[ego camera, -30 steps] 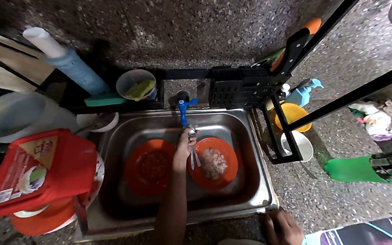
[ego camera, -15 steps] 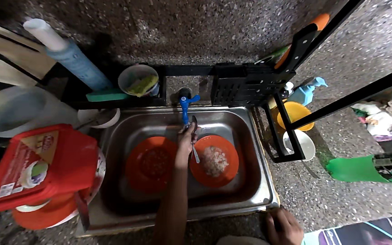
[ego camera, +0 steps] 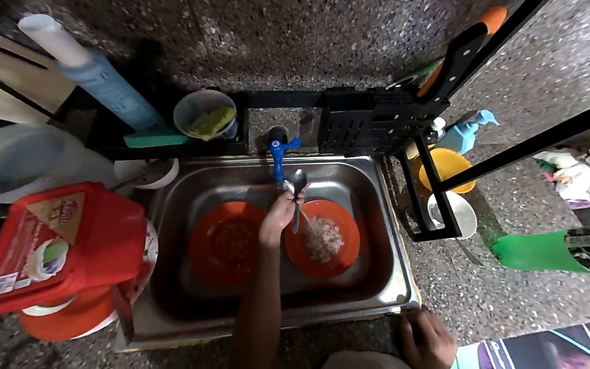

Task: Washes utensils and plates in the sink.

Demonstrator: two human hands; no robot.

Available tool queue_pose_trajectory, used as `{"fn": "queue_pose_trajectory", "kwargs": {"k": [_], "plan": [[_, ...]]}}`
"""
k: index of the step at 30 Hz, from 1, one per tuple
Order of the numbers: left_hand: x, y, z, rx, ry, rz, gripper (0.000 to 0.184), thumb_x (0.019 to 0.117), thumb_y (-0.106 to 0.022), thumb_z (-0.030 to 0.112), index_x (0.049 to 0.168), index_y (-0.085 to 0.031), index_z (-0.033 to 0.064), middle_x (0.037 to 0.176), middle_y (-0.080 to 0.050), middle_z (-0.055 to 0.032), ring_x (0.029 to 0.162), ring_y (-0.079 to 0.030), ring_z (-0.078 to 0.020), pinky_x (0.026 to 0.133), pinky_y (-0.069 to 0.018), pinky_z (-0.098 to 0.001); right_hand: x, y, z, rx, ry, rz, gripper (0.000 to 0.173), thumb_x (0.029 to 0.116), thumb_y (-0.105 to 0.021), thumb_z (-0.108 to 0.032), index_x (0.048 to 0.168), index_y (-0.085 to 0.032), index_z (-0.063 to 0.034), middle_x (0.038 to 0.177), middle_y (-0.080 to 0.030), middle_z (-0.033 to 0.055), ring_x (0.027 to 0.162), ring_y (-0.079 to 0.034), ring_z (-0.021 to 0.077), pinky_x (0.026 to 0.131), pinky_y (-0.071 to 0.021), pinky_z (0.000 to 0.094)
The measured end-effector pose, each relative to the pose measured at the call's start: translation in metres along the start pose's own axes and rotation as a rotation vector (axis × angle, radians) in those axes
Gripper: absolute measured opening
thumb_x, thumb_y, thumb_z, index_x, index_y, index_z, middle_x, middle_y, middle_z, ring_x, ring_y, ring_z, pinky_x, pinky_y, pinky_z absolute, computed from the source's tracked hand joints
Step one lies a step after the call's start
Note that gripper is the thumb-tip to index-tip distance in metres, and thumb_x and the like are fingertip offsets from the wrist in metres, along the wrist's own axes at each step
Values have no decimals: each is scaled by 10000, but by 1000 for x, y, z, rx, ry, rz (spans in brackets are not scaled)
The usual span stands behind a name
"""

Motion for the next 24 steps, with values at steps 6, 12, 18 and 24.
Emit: {"fn": "queue_pose_trajectory", "kwargs": {"k": [6,12,18,24], "plan": [[3,10,-1,55,-26,73,308,1036,-315,-32,1115,-607,29,1007,-714,-70,572,-493,-18,531,-412,-171,-1,1,0,-24,-17,-12,399,949,-493,-380,719,-648,-93,686,-654,83,663,-662,246,600,-531,414],[0,17,-1,58,-22,235,254,1125,-341,137,1152,-564,20,851,-680,-54,461,-434,-7,422,-357,-143,-1,0,0,-35,-23,-10,392,944,-489,-373,704,-630,-96,674,-640,81,658,-652,242,594,-521,409],[1,26,-6,114,50,265,474,1126,-269,440,1156,-579,81,849,-710,-64,418,-422,-22,374,-311,-154,-1,0,1,-34,-24,-8,385,943,-486,-367,698,-623,-104,663,-632,71,654,-647,235,593,-516,402],[-1,9,-8,41,147,105,590,1104,-77,375,1155,-570,56,881,-726,-112,411,-413,-28,372,-285,-161,-2,-1,1,-22,-20,0,378,939,-489,-365,696,-624,-108,674,-637,70,661,-647,232,599,-518,396]]}}
Point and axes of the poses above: each hand's wrist, its own x-axis towards the middle knuckle, its own y-axis out of the back of the hand, z = x × y, the point moved 9 cm from there along x, towards the middle knuckle
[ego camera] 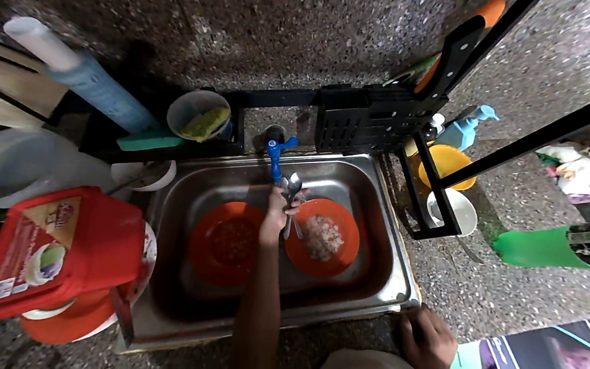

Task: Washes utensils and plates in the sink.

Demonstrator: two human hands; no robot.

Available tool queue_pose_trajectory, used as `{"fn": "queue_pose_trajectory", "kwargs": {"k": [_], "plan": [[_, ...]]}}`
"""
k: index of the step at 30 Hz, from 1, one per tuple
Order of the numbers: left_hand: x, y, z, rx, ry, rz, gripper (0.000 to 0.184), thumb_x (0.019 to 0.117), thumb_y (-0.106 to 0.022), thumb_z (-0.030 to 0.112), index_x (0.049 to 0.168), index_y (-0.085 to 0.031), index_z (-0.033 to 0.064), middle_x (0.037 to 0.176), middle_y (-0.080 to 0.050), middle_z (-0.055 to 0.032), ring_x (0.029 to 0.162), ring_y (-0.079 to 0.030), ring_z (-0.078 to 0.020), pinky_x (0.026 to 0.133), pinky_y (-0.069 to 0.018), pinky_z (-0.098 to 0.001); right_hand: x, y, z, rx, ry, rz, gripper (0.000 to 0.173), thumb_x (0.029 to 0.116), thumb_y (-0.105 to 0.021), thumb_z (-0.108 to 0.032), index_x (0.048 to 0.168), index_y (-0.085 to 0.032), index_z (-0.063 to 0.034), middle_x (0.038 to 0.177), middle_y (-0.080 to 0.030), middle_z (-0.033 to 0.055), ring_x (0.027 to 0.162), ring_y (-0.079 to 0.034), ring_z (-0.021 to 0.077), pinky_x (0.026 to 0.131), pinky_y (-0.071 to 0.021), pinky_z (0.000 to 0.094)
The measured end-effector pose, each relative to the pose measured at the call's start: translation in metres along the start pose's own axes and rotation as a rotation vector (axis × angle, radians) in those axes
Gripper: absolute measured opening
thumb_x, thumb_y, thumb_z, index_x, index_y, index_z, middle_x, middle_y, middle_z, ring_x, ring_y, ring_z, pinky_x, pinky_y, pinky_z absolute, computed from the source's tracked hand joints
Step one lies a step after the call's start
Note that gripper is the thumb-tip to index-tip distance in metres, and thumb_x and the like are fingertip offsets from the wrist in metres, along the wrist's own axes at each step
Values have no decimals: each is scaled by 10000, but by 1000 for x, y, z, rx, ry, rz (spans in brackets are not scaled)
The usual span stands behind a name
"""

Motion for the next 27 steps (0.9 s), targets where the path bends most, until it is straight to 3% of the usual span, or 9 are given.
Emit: {"fn": "queue_pose_trajectory", "kwargs": {"k": [4,10,13,15,20,23,27], "plan": [[3,0,-1,76,-18,-39,524,1118,-106,277,1195,-568,43,938,-739,-101,433,-406,-11,399,-297,-158,1,1,-1,3,6,5,380,942,-483,-365,694,-621,-112,673,-639,70,655,-643,228,602,-516,389],[1,13,12,81,-175,132,285,1096,-281,41,1150,-558,5,958,-711,-93,520,-455,-35,485,-368,-188,1,1,-2,1,4,5,367,938,-490,-358,703,-626,-111,678,-641,69,655,-643,226,591,-513,388],[-4,21,19,84,-241,258,238,1098,-308,36,1114,-545,11,879,-703,-66,487,-422,-22,458,-343,-179,3,3,-3,12,6,1,371,941,-500,-357,720,-643,-95,686,-653,82,656,-654,240,596,-525,397],[-7,23,23,93,-266,309,244,1113,-306,64,1155,-542,14,836,-666,-44,475,-390,-15,438,-317,-171,3,2,-3,12,7,3,372,940,-499,-358,718,-642,-96,684,-650,78,659,-654,237,596,-524,396],[-12,26,22,70,-217,369,226,1126,-347,140,1204,-541,55,837,-627,-25,487,-391,-17,430,-308,-162,2,2,-2,22,17,9,378,949,-491,-371,721,-639,-109,684,-648,70,665,-652,223,605,-526,382],[-7,29,16,42,-195,370,212,1123,-374,153,1126,-553,40,827,-652,-32,476,-400,-17,430,-323,-168,3,2,-2,30,22,16,365,939,-503,-360,712,-640,-108,681,-649,70,663,-650,219,611,-525,380],[-6,26,21,76,-267,349,207,1102,-388,69,1070,-576,-11,840,-696,-66,480,-432,-28,444,-348,-181,2,2,-2,34,26,8,360,947,-501,-356,725,-644,-113,690,-658,64,672,-655,211,620,-529,373]]}}
Point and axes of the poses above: each hand's wrist, its own x-axis towards the middle knuckle, its own y-axis out of the back of the hand, z = x × y, the point moved 9 cm from there along x, towards the middle knuckle
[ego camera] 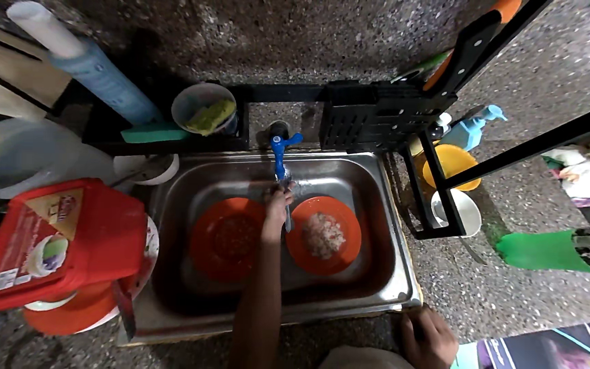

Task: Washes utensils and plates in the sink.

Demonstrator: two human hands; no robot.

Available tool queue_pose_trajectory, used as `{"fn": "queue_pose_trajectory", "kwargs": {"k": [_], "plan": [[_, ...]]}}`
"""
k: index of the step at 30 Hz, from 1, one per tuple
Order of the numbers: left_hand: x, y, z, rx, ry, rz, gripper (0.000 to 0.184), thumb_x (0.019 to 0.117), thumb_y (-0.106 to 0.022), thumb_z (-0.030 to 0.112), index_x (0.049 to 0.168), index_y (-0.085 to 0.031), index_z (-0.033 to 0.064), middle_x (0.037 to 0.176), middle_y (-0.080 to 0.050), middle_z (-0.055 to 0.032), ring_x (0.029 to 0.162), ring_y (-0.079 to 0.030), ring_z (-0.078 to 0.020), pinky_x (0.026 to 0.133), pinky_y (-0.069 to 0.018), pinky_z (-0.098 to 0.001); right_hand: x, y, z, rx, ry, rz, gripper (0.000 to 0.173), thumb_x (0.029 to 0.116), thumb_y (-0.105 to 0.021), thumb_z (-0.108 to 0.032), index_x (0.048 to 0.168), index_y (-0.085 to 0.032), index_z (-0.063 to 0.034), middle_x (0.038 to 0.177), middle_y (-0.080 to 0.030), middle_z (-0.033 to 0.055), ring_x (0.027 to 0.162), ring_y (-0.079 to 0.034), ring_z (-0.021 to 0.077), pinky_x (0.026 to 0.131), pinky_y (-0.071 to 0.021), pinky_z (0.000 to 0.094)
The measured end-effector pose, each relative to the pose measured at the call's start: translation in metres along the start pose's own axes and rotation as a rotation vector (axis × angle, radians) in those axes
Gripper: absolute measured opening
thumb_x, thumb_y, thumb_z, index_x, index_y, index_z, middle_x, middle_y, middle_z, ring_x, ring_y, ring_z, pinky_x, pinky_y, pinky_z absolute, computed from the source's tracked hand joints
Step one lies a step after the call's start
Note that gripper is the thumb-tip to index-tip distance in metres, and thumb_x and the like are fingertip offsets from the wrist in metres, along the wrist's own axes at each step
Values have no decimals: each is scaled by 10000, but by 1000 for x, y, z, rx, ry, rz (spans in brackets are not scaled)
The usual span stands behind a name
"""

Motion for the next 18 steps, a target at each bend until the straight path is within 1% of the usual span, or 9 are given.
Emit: {"fn": "queue_pose_trajectory", "kwargs": {"k": [2,3,5,7,9,12,14,18], "plan": [[-1,-4,2,8,-14,-28,196,1090,-356,23,1087,-549,-10,847,-692,-73,489,-441,-37,453,-351,-189,0,0,-1,1,1,3,362,947,-495,-358,728,-643,-110,691,-658,62,674,-658,212,620,-531,378],[-1,-5,2,21,-19,-37,203,1093,-339,25,1106,-540,-3,848,-693,-70,484,-442,-34,450,-352,-185,-1,0,-1,0,-2,4,361,945,-495,-356,729,-646,-110,694,-662,60,676,-659,213,623,-534,381],[-2,-6,-2,66,-15,-46,230,1114,-327,70,1172,-540,7,864,-672,-66,490,-431,-37,451,-356,-188,-2,0,0,-9,-7,4,360,944,-494,-362,726,-645,-118,695,-663,57,682,-661,212,630,-537,384],[-4,-7,-3,96,-8,-44,237,1121,-320,97,1234,-515,23,853,-619,-45,495,-408,-41,447,-351,-193,-2,0,1,-16,-6,5,364,944,-498,-364,716,-636,-117,691,-655,66,681,-659,217,628,-533,387],[-4,-8,-3,82,3,-33,234,1125,-310,105,1262,-488,42,833,-583,-37,491,-393,-42,435,-334,-191,-1,-1,2,-18,-8,7,365,945,-498,-366,715,-635,-118,688,-654,66,679,-657,216,625,-530,382],[-5,-5,-4,32,34,8,246,1128,-319,120,1292,-485,43,845,-588,-45,491,-398,-35,430,-324,-178,-2,0,0,-18,-5,6,358,940,-502,-362,717,-637,-116,689,-654,68,672,-656,218,619,-530,378],[-5,-1,-3,18,42,45,231,1126,-346,129,1245,-510,17,845,-614,-59,486,-403,-38,432,-322,-181,0,0,0,-19,-1,-1,364,944,-499,-363,718,-632,-110,688,-649,73,665,-654,226,611,-529,384],[-2,6,-2,51,36,65,225,1108,-445,175,1077,-595,11,742,-649,-49,436,-385,-31,396,-297,-179,0,0,0,-28,-3,-5,364,940,-499,-359,708,-625,-108,678,-644,74,658,-652,228,602,-525,388]]}}
Point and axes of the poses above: each hand's wrist, its own x-axis towards the middle knuckle, its own y-axis out of the back of the hand, z = x × y, the point moved 9 cm from there along x, towards the middle knuckle
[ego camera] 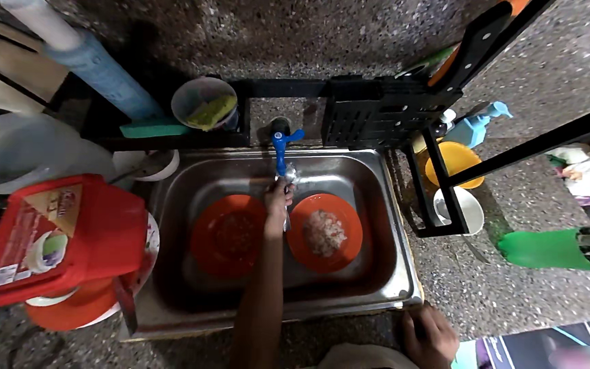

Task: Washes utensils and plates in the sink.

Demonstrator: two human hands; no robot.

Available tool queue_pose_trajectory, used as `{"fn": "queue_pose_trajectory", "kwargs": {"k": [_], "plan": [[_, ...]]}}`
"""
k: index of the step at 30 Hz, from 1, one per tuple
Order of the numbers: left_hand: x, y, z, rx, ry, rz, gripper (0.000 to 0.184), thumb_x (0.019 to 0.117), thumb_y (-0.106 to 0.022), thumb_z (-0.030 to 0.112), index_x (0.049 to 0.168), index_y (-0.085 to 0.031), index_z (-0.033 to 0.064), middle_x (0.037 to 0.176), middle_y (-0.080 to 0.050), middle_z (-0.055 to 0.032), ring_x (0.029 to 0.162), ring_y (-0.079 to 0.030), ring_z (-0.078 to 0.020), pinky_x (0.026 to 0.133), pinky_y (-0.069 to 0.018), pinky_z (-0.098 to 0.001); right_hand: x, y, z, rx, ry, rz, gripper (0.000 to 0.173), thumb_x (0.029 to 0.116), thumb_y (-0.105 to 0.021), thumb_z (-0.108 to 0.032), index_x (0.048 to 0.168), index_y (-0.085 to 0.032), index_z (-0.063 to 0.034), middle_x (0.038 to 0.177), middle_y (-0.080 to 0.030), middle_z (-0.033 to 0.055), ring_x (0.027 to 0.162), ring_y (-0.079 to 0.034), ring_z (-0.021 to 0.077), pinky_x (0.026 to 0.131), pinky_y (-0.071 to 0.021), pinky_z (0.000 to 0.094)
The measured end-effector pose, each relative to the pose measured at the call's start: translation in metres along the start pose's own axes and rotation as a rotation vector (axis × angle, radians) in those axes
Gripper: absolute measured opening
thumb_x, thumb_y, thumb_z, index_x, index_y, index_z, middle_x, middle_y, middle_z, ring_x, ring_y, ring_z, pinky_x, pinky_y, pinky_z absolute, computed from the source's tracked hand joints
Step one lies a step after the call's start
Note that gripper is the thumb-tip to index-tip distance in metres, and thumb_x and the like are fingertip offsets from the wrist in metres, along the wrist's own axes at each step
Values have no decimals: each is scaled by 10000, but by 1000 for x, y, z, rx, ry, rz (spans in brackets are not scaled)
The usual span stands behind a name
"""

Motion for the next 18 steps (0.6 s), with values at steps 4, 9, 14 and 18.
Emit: {"fn": "queue_pose_trajectory", "kwargs": {"k": [4,9,14,18], "plan": [[-3,-3,0,-3,11,-3,210,1108,-446,171,1100,-586,14,758,-657,-59,423,-379,-25,380,-282,-169,-1,0,1,3,6,14,360,941,-498,-354,708,-622,-109,676,-638,71,654,-645,219,593,-517,382],[-6,-4,6,-49,-50,-23,218,1110,-413,115,1220,-577,25,854,-689,-66,466,-409,-29,423,-326,-178,-1,0,0,1,0,20,353,941,-494,-354,711,-615,-114,668,-627,67,654,-638,219,595,-512,383],[-2,-7,12,-87,-117,-58,206,1074,-386,-3,1161,-572,0,906,-714,-70,501,-466,-24,453,-375,-177,-1,0,0,-2,-4,24,357,945,-488,-351,709,-615,-115,668,-628,66,650,-640,214,590,-513,375],[-2,-2,6,-71,-74,-33,168,1098,-414,89,1164,-560,36,896,-644,-41,531,-450,-40,477,-382,-187,-2,-1,1,-4,-5,26,379,954,-477,-368,704,-613,-119,666,-629,63,651,-639,210,589,-511,374]]}}
Point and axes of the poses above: each hand's wrist, its own x-axis towards the middle knuckle, its own y-axis out of the back of the hand, z = x × y, the point moved 9 cm from there along x, towards the middle knuckle
